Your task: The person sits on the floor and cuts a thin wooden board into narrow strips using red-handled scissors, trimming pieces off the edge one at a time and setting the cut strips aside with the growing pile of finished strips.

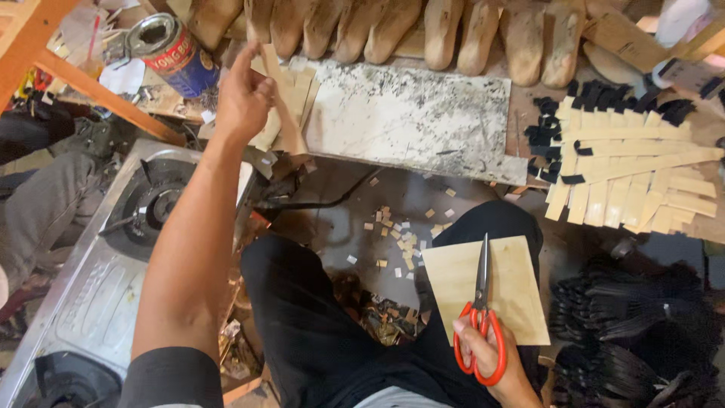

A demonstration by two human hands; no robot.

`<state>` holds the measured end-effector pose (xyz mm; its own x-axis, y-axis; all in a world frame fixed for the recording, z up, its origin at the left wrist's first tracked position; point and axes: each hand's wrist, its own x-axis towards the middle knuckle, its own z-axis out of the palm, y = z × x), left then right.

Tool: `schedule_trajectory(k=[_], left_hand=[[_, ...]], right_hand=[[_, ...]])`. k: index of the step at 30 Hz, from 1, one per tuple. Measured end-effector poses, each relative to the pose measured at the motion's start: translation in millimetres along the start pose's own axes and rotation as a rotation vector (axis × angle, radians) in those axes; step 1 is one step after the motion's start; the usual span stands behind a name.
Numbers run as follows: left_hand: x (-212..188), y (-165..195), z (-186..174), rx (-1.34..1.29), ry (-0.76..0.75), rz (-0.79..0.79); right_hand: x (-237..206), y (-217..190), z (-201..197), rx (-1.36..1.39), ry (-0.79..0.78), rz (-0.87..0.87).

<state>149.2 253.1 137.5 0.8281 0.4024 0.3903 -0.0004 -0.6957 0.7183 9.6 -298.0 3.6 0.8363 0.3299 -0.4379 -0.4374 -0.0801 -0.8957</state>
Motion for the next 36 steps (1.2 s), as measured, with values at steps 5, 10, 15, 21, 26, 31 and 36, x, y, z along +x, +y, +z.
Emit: schedule_trajectory(k=[5, 10, 15, 21, 26, 31, 36], left_hand=[[25, -14, -1, 0.262, -0.037, 0.149], [37, -24, 9, 0.443, -0.097, 0.110], [24, -27, 17, 0.511, -0.010, 0.065], [-52, -3, 43, 0.254, 0.208, 0.205], [-207, 40, 121, -0.334, -0.611, -0.507], [-340, 89, 203, -1.042, -0.940, -0.768], [-375, 110, 233, -1.182, -0.767, -0.609]], right_hand=[[4, 3, -2, -0.070, -0.024, 0.022], [13, 7, -4, -0.220, -0.025, 0.088], [12, 9, -5, -0.180, -0.019, 0.118], [13, 14, -7, -0.166, 0.007, 0.169], [21, 25, -14, -0.131, -0.068, 0.125], [25, 36, -26, -0.001, -0.195, 0.065], [15, 27, -25, 0.027, -0.260, 0.021]])
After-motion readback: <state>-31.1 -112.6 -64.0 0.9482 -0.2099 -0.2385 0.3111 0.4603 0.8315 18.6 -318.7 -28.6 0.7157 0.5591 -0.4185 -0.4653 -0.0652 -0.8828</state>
